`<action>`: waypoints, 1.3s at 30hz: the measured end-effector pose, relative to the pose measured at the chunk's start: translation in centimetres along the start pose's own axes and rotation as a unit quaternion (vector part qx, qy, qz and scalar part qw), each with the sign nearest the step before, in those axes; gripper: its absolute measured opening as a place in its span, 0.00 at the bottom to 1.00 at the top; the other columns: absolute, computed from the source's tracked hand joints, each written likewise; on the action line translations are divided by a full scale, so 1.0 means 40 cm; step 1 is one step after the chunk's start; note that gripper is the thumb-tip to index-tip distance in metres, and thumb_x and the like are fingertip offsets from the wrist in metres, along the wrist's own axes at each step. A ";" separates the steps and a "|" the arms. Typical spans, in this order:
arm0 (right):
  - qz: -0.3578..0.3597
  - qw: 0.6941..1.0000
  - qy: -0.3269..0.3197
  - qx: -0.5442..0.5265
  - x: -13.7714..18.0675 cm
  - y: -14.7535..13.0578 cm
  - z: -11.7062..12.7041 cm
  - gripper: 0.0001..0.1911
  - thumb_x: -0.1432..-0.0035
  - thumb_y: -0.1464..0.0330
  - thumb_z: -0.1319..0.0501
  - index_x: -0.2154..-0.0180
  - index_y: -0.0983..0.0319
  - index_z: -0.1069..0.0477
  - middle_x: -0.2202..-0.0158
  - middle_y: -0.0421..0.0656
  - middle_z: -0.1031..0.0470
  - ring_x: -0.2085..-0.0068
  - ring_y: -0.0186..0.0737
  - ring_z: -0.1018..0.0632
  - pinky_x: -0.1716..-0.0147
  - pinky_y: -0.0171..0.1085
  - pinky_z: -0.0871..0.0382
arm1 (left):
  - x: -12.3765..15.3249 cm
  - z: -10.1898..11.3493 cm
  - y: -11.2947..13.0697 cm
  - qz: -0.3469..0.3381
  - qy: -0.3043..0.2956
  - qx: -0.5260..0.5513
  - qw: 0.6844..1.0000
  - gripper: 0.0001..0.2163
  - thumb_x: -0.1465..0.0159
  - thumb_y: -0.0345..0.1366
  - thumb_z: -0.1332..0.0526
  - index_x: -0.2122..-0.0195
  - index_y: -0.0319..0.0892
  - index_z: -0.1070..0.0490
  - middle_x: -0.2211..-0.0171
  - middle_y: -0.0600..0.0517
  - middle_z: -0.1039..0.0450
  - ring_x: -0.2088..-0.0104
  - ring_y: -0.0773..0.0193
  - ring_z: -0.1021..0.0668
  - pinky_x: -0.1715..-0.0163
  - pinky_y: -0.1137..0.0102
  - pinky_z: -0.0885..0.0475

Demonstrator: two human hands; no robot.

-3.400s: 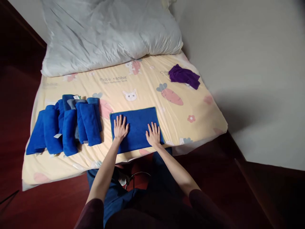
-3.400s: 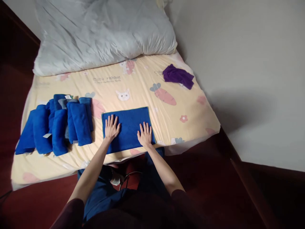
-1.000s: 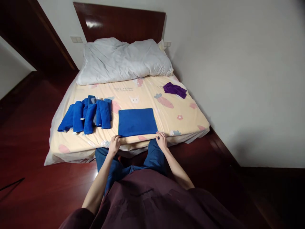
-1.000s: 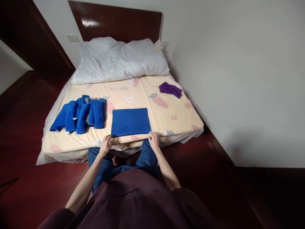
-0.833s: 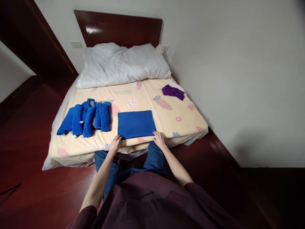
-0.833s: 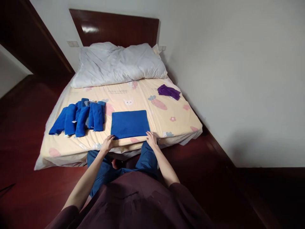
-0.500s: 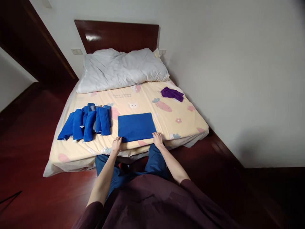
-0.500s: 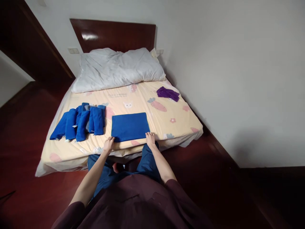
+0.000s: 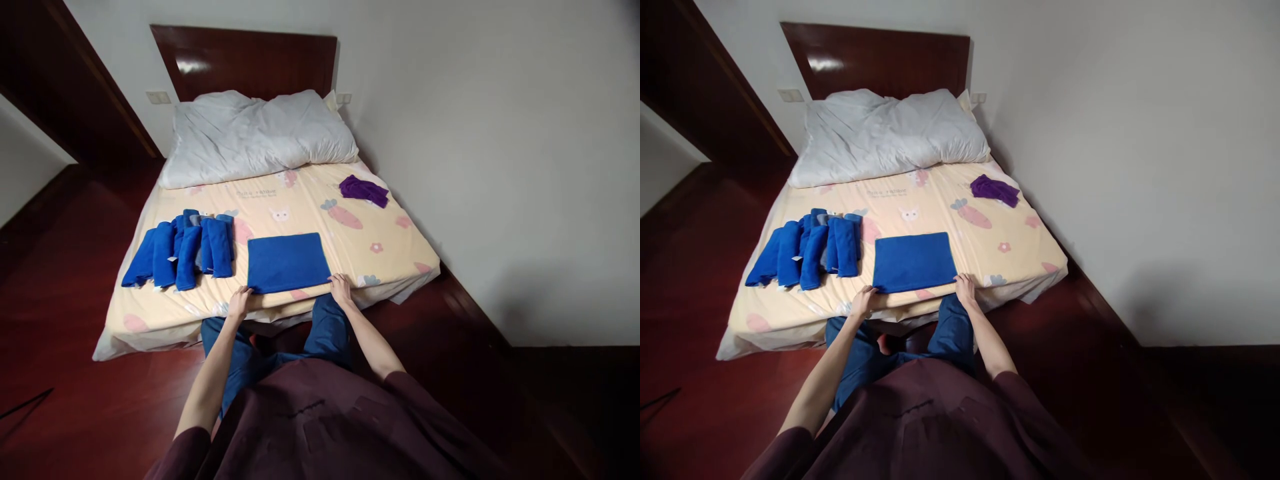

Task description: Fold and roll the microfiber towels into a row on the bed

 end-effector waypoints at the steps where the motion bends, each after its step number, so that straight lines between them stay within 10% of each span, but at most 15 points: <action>1: 0.008 1.000 0.004 -0.011 0.007 0.004 -0.001 0.19 0.37 0.79 0.45 0.53 0.62 0.19 0.53 0.51 0.20 0.47 0.49 0.25 0.45 0.42 0.32 | 0.009 -0.001 -0.001 -0.005 0.003 0.012 1.000 0.23 0.42 0.23 0.45 0.47 0.42 0.24 0.51 0.42 0.25 0.47 0.53 0.23 0.45 0.63 0.27; 9: 0.088 0.979 0.029 -0.182 0.009 -0.010 -0.013 0.24 0.50 0.84 0.44 0.58 0.60 0.18 0.54 0.47 0.18 0.46 0.47 0.23 0.40 0.47 0.31 | 0.007 -0.002 -0.042 0.028 0.056 0.191 0.979 0.20 0.46 0.24 0.45 0.57 0.38 0.19 0.57 0.43 0.20 0.51 0.51 0.21 0.44 0.58 0.25; 14: -0.002 0.951 0.036 -0.308 -0.016 0.045 -0.053 0.25 0.54 0.81 0.45 0.60 0.59 0.16 0.56 0.44 0.16 0.51 0.44 0.18 0.42 0.46 0.27 | -0.012 -0.008 -0.028 0.001 0.047 0.228 0.972 0.22 0.51 0.23 0.46 0.60 0.41 0.19 0.52 0.48 0.18 0.47 0.57 0.20 0.40 0.61 0.27; 30: -0.081 0.929 0.001 -0.360 -0.013 0.121 -0.076 0.10 0.46 0.68 0.36 0.63 0.62 0.18 0.61 0.46 0.15 0.61 0.44 0.17 0.55 0.42 0.23 | 0.026 -0.007 -0.073 0.113 0.056 0.275 0.953 0.14 0.38 0.36 0.44 0.56 0.44 0.20 0.55 0.47 0.17 0.54 0.56 0.17 0.47 0.65 0.25; 39: -0.108 0.930 0.048 -0.349 -0.033 0.099 -0.048 0.19 0.43 0.54 0.34 0.64 0.64 0.21 0.73 0.45 0.21 0.66 0.45 0.20 0.64 0.39 0.24 | 0.025 -0.001 -0.076 0.182 0.107 0.290 0.934 0.17 0.34 0.46 0.44 0.53 0.39 0.25 0.66 0.48 0.21 0.63 0.59 0.18 0.57 0.68 0.25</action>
Point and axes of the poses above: each hand's wrist, its own x-axis away from the middle knuckle, its own z-axis out of the back of the hand, y = z × x, the point moved 10 cm from there along -x, towards the middle knuckle
